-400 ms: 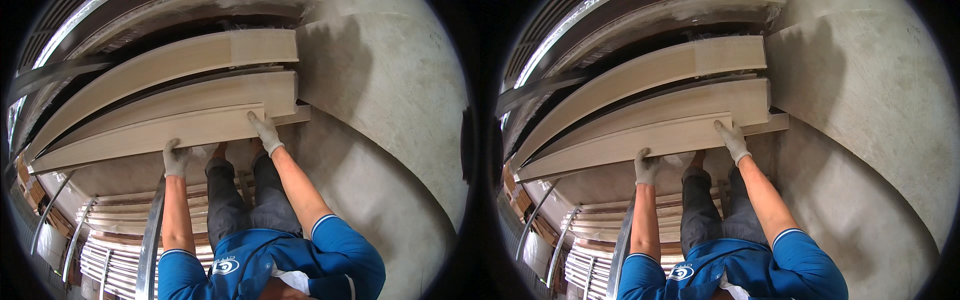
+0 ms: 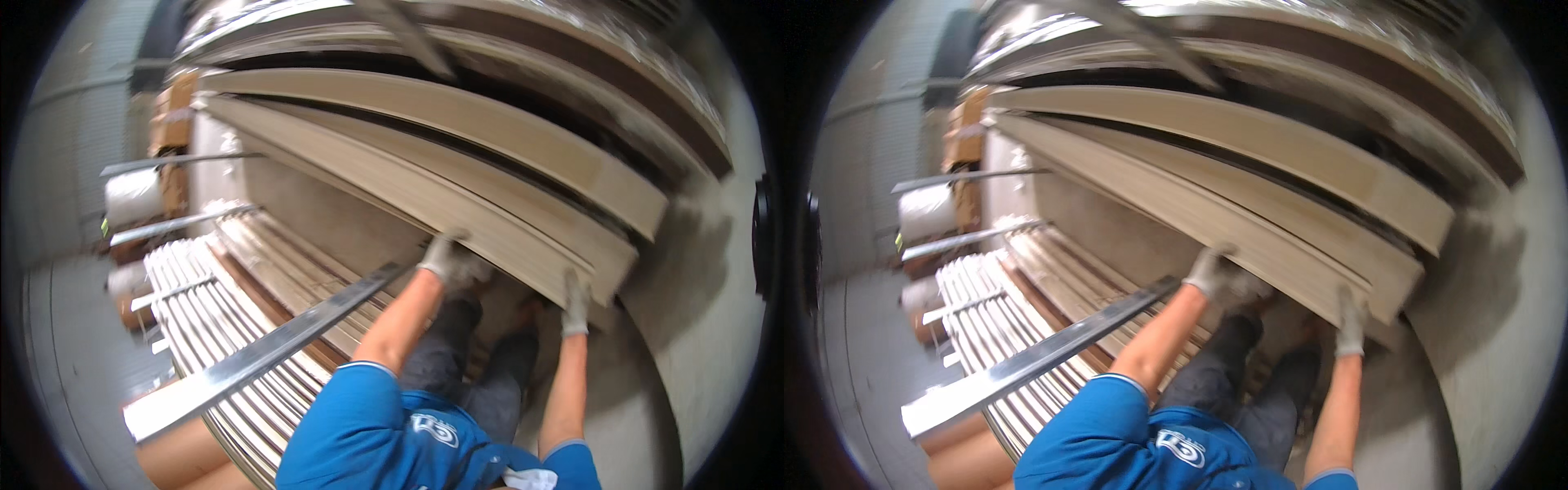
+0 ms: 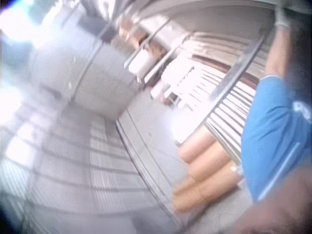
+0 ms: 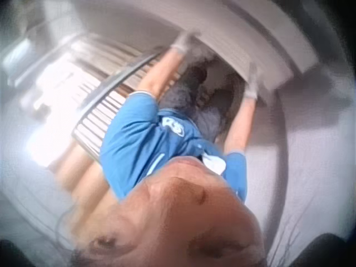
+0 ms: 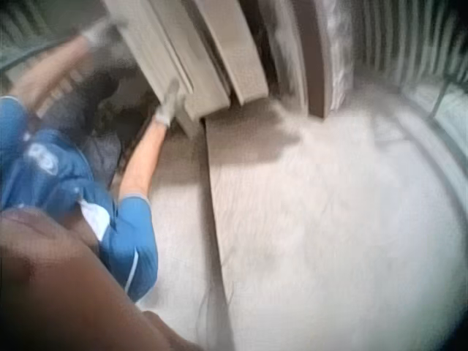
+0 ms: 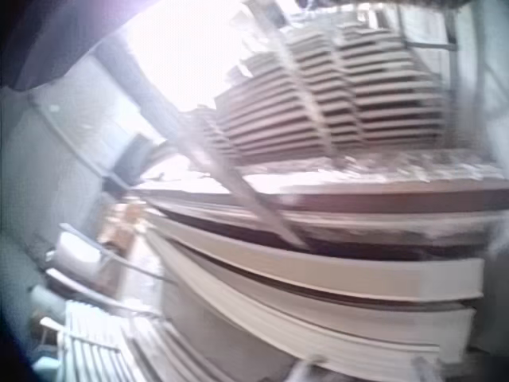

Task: The person writes on a clipboard, then walks to a rack of wooden planks, measures one with a tape measure, and stacks it with others. The person returns to the clipboard and writes again.

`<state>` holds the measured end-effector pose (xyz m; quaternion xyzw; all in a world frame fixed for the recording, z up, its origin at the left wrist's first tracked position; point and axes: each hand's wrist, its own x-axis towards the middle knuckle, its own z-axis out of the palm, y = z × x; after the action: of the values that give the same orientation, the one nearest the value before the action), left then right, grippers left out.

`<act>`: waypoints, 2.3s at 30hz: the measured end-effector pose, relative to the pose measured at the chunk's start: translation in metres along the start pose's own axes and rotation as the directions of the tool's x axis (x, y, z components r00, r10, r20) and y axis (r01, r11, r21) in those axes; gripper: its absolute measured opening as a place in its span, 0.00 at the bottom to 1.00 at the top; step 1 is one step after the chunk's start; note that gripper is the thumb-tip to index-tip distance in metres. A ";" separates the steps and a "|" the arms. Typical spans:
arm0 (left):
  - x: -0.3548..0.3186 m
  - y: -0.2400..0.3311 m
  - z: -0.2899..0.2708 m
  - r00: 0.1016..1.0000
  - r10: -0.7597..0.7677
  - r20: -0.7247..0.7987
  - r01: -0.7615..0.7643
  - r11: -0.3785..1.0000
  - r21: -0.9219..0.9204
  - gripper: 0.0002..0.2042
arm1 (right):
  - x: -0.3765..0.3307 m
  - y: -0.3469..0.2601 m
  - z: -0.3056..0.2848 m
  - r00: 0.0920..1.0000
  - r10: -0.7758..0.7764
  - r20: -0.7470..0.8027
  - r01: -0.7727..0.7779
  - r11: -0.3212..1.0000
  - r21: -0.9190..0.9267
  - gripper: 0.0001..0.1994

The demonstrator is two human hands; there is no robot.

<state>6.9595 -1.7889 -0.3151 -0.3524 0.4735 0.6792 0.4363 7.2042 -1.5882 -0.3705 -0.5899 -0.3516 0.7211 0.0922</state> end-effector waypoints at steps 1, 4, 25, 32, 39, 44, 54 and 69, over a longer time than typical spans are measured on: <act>0.004 -0.004 0.006 0.995 0.027 0.098 -0.018 0.996 -0.090 0.11 | 0.005 -0.002 -0.002 0.994 -0.104 -0.030 0.101 0.991 -0.087 0.33; 0.020 -0.022 0.008 0.992 -0.118 -0.032 0.113 0.986 -0.126 0.11 | 0.009 -0.006 -0.018 0.972 -0.226 0.061 0.231 0.970 -0.081 0.38; 0.067 -0.183 0.052 0.981 -0.006 0.192 -0.094 0.857 0.507 0.19 | 0.059 -0.047 -0.194 0.998 -0.032 -0.050 0.012 0.931 -0.366 0.32; 0.072 -0.181 0.061 0.976 -0.215 0.043 0.218 0.971 -0.101 0.10 | 0.039 -0.077 -0.175 0.999 -0.026 0.025 0.033 0.956 -0.291 0.28; 0.068 -0.171 0.071 0.979 -0.205 0.003 0.205 0.979 0.019 0.12 | 0.051 -0.070 -0.176 0.997 -0.063 0.039 0.069 0.983 -0.169 0.27; 0.070 -0.167 0.074 0.967 -0.248 0.065 0.249 0.968 -0.008 0.11 | 0.060 -0.068 -0.178 0.992 -0.122 0.034 0.127 0.966 -0.224 0.27; 0.082 -0.153 0.071 0.973 -0.227 -0.037 0.230 0.963 0.141 0.08 | 0.066 -0.077 -0.171 0.995 -0.088 0.052 0.098 0.961 -0.258 0.29; 0.075 -0.124 0.056 0.975 -0.211 -0.066 0.221 0.944 0.244 0.08 | 0.066 -0.073 -0.149 0.992 -0.126 -0.012 0.112 0.916 -0.385 0.35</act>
<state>7.0424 -1.6954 -0.4070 -0.3575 0.5221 0.5551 0.5398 7.3009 -1.4393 -0.3863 -0.5870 -0.5195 0.6205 0.0250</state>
